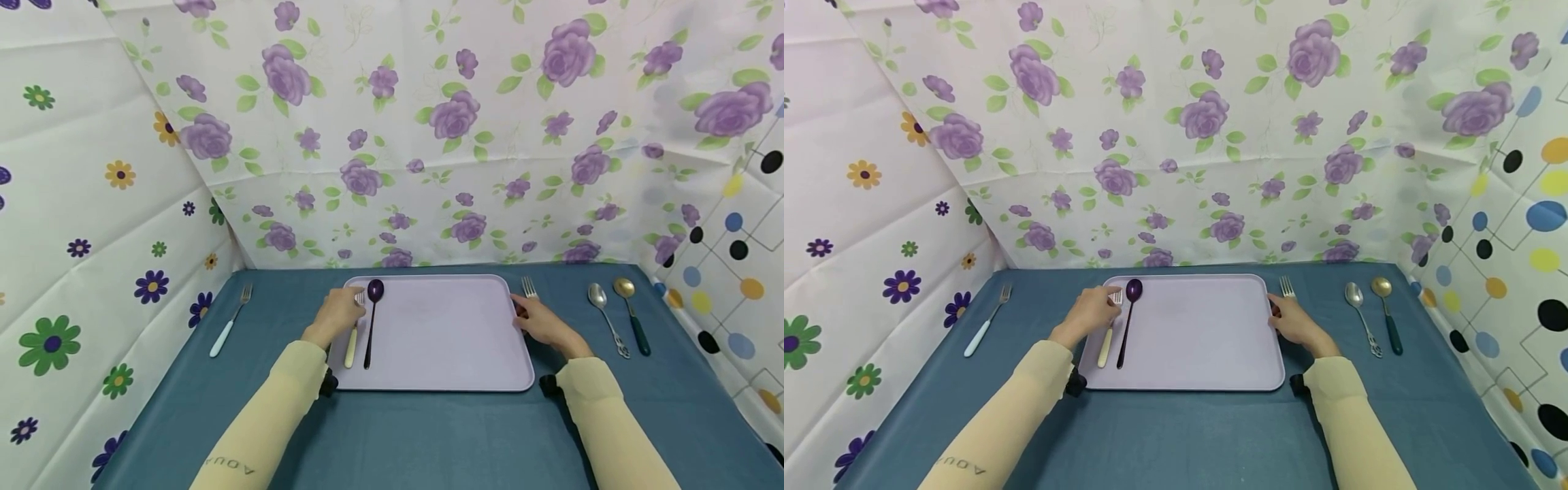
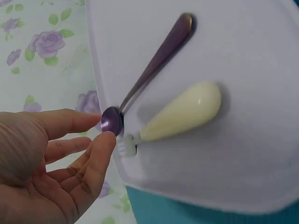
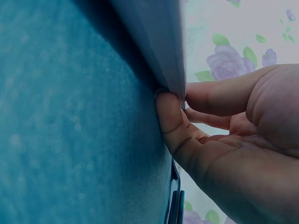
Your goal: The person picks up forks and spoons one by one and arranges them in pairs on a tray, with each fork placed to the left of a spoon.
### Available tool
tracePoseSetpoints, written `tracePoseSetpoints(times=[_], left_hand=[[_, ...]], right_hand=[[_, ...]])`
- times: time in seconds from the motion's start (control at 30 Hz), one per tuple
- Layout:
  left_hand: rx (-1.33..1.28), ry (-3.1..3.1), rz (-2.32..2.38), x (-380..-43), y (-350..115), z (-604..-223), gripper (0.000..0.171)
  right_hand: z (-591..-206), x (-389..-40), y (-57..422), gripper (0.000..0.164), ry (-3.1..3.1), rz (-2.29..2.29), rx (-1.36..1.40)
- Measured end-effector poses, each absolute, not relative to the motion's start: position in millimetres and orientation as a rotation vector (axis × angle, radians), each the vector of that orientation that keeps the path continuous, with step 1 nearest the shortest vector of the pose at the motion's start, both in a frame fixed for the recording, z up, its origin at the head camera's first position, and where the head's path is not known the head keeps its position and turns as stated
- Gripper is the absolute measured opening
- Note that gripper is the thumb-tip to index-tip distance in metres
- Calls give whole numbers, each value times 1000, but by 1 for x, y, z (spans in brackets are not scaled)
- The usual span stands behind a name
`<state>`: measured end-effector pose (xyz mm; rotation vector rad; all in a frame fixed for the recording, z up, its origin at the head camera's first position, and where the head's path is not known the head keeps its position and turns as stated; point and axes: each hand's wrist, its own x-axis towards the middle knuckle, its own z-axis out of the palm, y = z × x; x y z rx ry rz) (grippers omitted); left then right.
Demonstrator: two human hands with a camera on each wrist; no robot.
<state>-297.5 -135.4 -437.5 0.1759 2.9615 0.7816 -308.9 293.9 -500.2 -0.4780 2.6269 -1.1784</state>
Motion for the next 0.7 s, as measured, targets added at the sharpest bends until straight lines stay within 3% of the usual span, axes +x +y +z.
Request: tracePoseSetpoints(times=[0.7], left_hand=[[99, 2964, 790, -299, -151, -433, 53]], right_hand=[[-501, -307, 299, 63, 2609, -1227, -547]])
